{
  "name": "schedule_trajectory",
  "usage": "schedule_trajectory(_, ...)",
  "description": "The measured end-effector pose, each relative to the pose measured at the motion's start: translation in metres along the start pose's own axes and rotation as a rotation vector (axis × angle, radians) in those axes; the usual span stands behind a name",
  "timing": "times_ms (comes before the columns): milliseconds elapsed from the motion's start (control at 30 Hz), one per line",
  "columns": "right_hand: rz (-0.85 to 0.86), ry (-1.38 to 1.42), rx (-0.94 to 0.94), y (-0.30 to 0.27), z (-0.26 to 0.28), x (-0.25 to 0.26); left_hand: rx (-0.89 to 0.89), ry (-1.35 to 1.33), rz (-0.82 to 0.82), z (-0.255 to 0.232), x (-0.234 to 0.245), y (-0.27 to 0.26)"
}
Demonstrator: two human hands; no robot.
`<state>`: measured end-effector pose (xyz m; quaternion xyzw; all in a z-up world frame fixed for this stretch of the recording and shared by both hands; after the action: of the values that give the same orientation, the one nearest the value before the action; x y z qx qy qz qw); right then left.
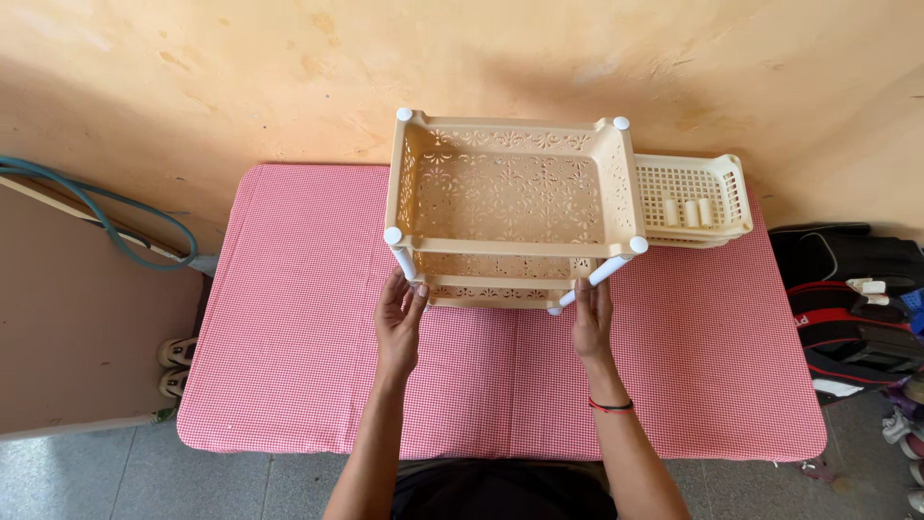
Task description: The person assembles a three-tier plastic storage rack by inserting white cylindrical connectors into beige perforated trays and stacking them. They then attach vertical white poles to the corners and secure the structure on a red checkered table.
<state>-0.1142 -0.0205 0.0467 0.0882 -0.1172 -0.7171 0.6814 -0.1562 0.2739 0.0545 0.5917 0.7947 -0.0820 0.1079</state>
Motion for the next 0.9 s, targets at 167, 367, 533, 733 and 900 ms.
schedule_trajectory(167, 0.014, 0.074, -0.070, -0.001, 0.007, -0.004, -0.029, -0.004, 0.018, 0.000, -0.004, -0.003)
schedule_trajectory(367, 0.006, -0.005, -0.019, -0.001, 0.006, 0.002, 0.031, 0.004, 0.004, -0.001, -0.002, -0.003)
schedule_trajectory(533, 0.020, 0.006, 0.010, 0.000, 0.006, 0.006, 0.003, 0.007, 0.002, -0.003, -0.003, -0.003)
schedule_trajectory(733, 0.010, 0.003, -0.029, -0.010, 0.008, 0.015, -0.045, 0.006, 0.007, -0.005, -0.002, -0.016)
schedule_trajectory(900, -0.007, -0.035, -0.078, -0.029, 0.002, 0.029, 0.012, 0.018, 0.001, -0.005, 0.003, -0.037)
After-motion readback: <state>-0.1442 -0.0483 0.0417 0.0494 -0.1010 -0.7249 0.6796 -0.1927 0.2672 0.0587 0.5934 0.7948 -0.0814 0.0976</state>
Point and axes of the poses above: each hand's wrist, its own y-axis towards the middle knuckle, its own x-axis out of the back of the hand, z = x × y, the point moved 2 cm from there along y, towards the middle knuckle, and after that the axes turned 1 degree about -y, right-handed, at the moved point
